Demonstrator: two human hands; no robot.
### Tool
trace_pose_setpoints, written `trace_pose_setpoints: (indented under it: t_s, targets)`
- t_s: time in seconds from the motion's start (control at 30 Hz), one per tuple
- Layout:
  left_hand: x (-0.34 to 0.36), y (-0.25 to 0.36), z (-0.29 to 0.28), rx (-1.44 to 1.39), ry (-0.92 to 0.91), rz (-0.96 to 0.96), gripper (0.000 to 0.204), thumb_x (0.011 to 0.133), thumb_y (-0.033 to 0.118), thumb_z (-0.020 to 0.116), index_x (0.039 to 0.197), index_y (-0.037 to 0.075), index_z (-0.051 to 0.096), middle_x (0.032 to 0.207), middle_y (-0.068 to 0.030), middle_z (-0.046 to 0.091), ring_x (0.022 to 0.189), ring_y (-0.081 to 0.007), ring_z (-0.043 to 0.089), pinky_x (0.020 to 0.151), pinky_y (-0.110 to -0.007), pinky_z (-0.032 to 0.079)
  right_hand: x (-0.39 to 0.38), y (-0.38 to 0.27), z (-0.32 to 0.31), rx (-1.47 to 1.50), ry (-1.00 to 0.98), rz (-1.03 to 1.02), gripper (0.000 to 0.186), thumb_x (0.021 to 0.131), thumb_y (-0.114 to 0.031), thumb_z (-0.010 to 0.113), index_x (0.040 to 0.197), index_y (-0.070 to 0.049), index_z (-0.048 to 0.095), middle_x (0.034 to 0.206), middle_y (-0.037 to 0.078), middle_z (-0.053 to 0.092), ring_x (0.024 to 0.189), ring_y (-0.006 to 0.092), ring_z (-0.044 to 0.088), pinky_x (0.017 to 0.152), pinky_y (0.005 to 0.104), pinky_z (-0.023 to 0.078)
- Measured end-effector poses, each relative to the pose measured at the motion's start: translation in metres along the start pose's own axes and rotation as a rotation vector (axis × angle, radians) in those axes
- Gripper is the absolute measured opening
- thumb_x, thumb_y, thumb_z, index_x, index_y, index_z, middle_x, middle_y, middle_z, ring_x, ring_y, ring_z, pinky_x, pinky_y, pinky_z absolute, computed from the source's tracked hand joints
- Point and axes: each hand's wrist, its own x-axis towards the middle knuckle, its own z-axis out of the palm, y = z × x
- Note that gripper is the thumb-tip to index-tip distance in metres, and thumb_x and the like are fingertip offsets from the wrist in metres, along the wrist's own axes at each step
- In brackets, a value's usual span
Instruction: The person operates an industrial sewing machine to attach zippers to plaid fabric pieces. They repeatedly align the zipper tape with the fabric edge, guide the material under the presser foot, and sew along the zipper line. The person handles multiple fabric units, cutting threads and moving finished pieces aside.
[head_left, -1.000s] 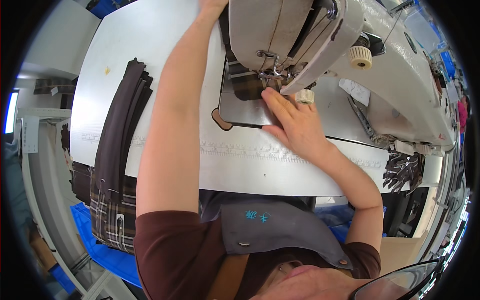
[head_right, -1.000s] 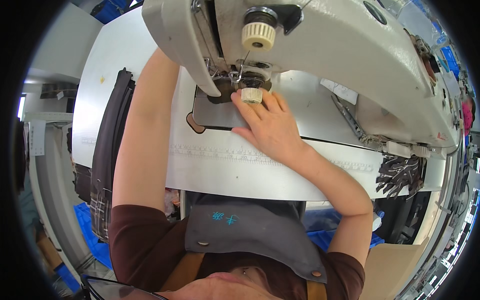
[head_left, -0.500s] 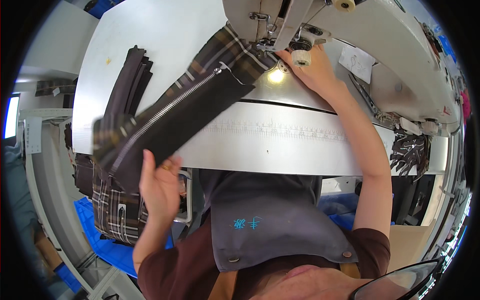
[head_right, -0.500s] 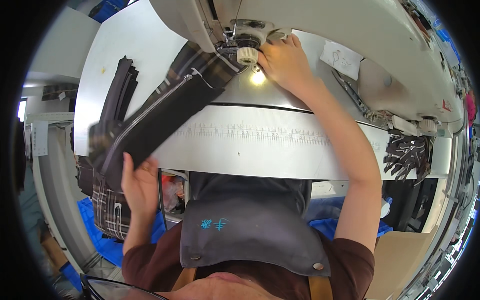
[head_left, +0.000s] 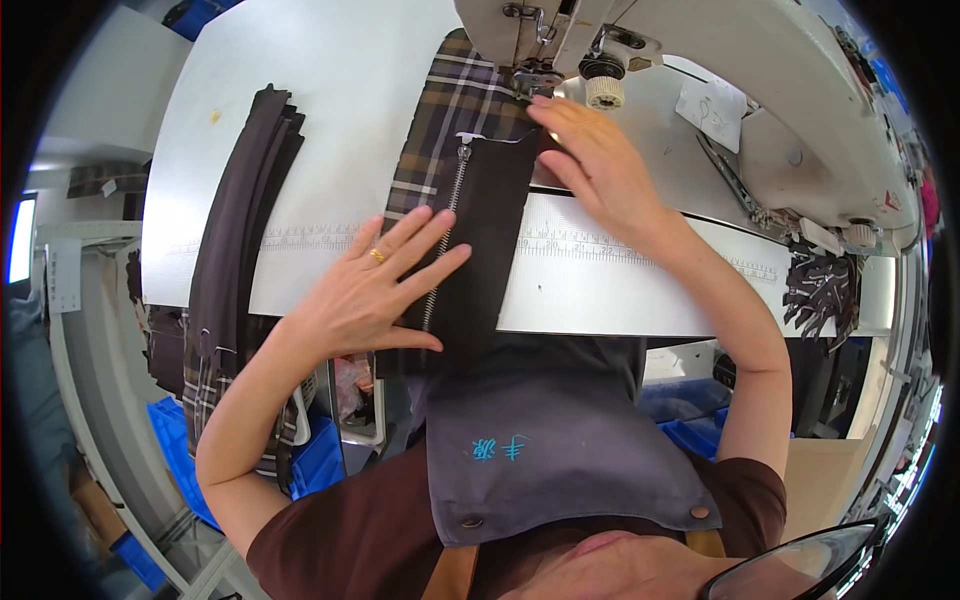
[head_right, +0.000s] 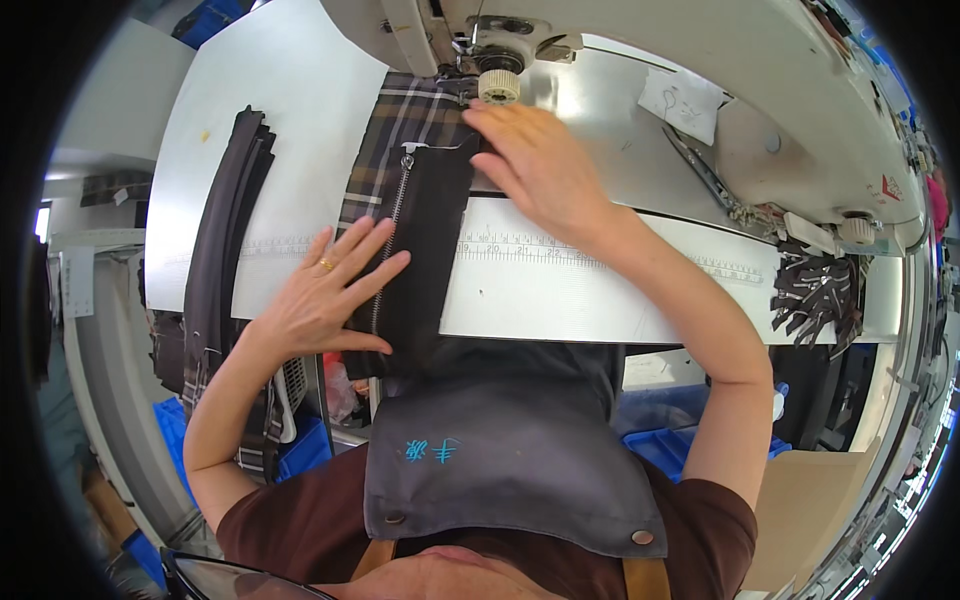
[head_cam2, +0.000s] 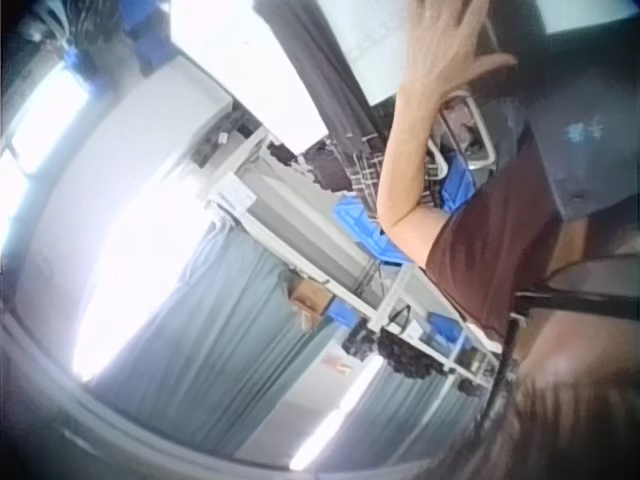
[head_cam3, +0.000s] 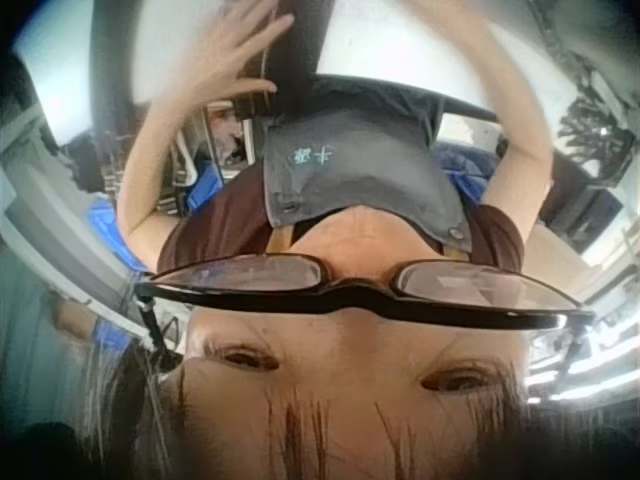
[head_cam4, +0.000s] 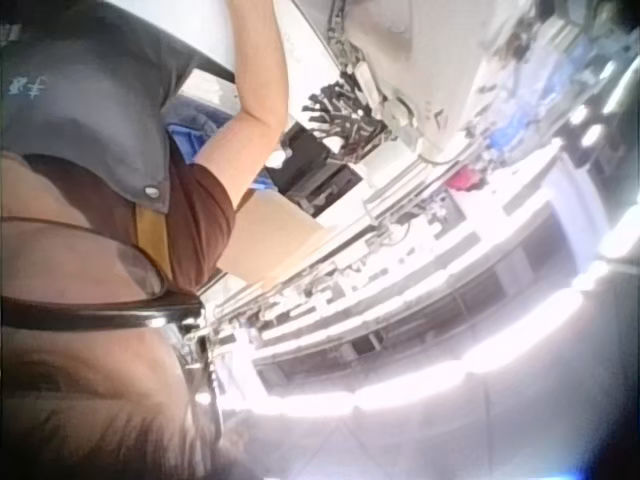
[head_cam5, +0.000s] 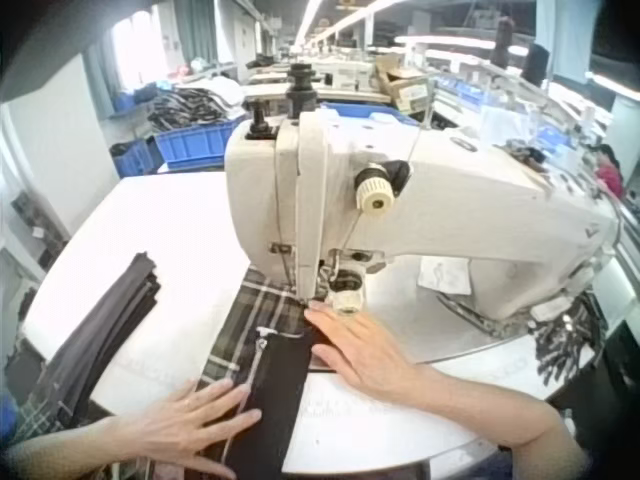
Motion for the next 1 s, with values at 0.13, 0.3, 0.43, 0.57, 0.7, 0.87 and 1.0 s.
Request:
trace_pose_setpoints:
  t_s: [0.13,0.3,0.43,0.57,0.7,0.87,1.0]
  targets:
    - [0.028,0.031,0.015,-0.011,0.093,0.007,0.096,0.069,0.057,0.071,0.147,0.015,0.033,0.154,-0.0130,0.027,0.140,-0.0297,0.029,0.105,-0.048,0.034,0.010,-0.015,0.018,-0.099,-0.117,-0.112,0.047,0.091,-0.028,0.060,0.132,-0.006,0.051,0.140,0.010,0.049,0.130,0.0292,0.043,0.108,0.0429,0.032]
    - [0.049,0.068,0.029,-0.070,0.195,-0.107,0.096,0.068,0.058,0.071,0.146,0.014,0.036,0.153,-0.0159,0.029,0.138,-0.0323,0.032,0.103,-0.048,0.034,-0.003,-0.006,0.004,-0.258,-0.142,-0.005,0.052,0.089,-0.031,0.063,0.133,-0.007,0.050,0.141,0.008,0.048,0.129,0.0285,0.044,0.105,0.0435,0.035]
    - [0.058,0.075,0.031,-0.134,0.232,-0.117,0.095,0.067,0.056,0.073,0.145,0.013,0.038,0.152,-0.0156,0.030,0.137,-0.0321,0.033,0.103,-0.048,0.036,-0.011,0.004,-0.001,-0.339,-0.060,-0.016,0.051,0.088,-0.037,0.063,0.127,-0.005,0.054,0.121,0.010,0.058,0.120,0.0312,0.048,0.098,0.0472,0.039]
    - [0.064,0.059,0.021,-0.262,0.281,-0.048,0.076,0.075,0.046,0.072,0.137,0.010,0.049,0.145,-0.0173,0.041,0.130,-0.0320,0.043,0.101,-0.048,0.038,-0.009,0.006,0.002,-0.361,-0.059,-0.005,0.051,0.089,-0.037,0.063,0.128,-0.006,0.054,0.119,0.010,0.058,0.120,0.0314,0.048,0.097,0.0492,0.039]
    - [0.084,0.004,0.013,-0.217,0.522,-0.004,0.042,0.081,0.022,0.070,0.116,0.000,0.060,0.127,-0.0127,0.057,0.112,-0.0263,0.056,0.094,-0.045,0.043,-0.004,0.002,-0.005,-0.330,0.021,-0.085,0.041,0.085,-0.030,0.064,0.117,-0.006,0.059,0.116,0.007,0.060,0.117,0.0278,0.051,0.096,0.0440,0.042]
    - [0.103,-0.037,0.019,-0.151,0.606,-0.006,0.015,0.082,0.012,0.068,0.096,0.007,0.066,0.112,-0.0047,0.064,0.095,-0.0235,0.063,0.094,-0.046,0.043,0.007,-0.017,-0.021,-0.293,-0.161,-0.602,0.027,0.078,-0.017,0.062,0.103,-0.007,0.065,0.109,0.003,0.063,0.102,0.0191,0.056,0.086,0.0318,0.044]
    - [0.103,-0.035,0.020,-0.130,0.621,-0.059,0.009,0.081,0.011,0.068,0.090,0.009,0.066,0.111,-0.0021,0.065,0.090,-0.0218,0.064,0.097,-0.047,0.041,0.022,-0.027,-0.030,-0.378,-0.371,-0.675,0.011,0.076,-0.017,0.059,0.082,-0.008,0.059,0.094,0.001,0.059,0.087,0.0152,0.055,0.078,0.0292,0.042]
